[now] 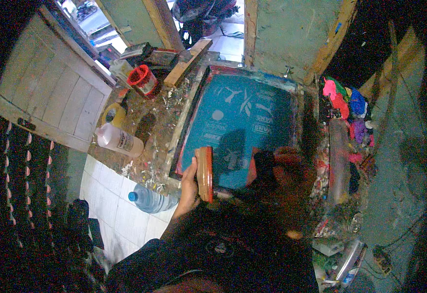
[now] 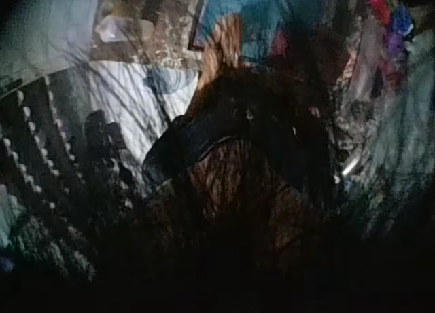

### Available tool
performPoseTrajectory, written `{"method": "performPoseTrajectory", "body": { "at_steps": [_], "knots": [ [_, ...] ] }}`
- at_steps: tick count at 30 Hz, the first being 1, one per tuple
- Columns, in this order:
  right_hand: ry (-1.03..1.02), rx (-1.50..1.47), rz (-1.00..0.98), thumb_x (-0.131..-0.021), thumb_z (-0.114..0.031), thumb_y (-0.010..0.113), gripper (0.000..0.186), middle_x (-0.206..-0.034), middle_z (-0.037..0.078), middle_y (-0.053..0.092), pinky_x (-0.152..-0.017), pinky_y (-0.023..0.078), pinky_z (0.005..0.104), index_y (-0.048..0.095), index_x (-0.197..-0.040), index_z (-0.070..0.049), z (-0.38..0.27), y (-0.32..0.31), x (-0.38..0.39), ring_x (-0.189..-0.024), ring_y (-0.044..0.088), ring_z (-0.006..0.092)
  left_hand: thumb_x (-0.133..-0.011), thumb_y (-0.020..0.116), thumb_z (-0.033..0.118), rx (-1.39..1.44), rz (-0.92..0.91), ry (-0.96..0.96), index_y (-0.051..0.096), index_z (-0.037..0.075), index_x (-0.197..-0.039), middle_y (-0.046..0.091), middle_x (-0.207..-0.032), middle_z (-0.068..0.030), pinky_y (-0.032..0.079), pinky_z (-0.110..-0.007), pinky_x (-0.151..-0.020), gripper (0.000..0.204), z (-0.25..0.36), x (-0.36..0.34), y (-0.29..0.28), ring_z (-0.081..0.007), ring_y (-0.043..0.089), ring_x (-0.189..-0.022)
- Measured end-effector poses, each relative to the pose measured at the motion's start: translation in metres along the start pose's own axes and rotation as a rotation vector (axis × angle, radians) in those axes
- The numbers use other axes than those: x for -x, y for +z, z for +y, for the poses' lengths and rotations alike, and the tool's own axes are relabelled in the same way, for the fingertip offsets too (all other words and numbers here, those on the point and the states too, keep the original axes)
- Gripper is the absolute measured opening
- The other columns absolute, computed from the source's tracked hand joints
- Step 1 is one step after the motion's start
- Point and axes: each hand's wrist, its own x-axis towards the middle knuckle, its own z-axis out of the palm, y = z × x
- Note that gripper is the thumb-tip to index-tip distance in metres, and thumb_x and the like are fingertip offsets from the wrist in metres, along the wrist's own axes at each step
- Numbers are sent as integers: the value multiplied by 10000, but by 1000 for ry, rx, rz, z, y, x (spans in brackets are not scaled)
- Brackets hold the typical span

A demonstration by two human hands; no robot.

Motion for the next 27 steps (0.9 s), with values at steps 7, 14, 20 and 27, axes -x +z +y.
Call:
{"method": "performPoseTrajectory", "body": {
  "at_steps": [7, 14, 20, 27],
  "knots": [
    [319, 226, -334, -824, -100, 705, 231, -1052, 102, 673, -867, 510, 358, 704, -1047, -38, 5, 72, 3, -939, 636, 236, -1020, 384, 492, 200, -190, -179, 597, 78, -964, 563, -669, -47, 435, -280, -399, 469, -15, -1, -8, -148, 523, -460],
    [-302, 613, -438, -845, -81, 693, 334, -1158, 168, 586, -788, 508, 360, 691, -1179, -86, 18, 94, 21, -938, 609, 307, -1020, 373, 490, 460, -387, -249, 595, 78, -956, 551, -648, -54, 426, -288, -376, 472, -32, -7, -1, -159, 508, -428],
    [-151, 527, -456, -839, -69, 689, 284, -1023, 150, 598, -725, 521, 349, 684, -1123, -59, 24, 95, 16, -837, 638, 298, -1019, 378, 482, 504, -399, -239, 596, 78, -961, 554, -652, -55, 433, -288, -390, 463, -39, -13, -1, -162, 513, -435],
    [-154, 535, -453, -799, -64, 741, 238, -888, 129, 612, -662, 515, 341, 693, -1019, 11, 21, 96, 65, -759, 640, 266, -1019, 383, 472, 505, -403, -268, 598, 77, -968, 557, -658, -57, 440, -288, -406, 452, -41, -23, -11, -165, 519, -444]
  ]
}}
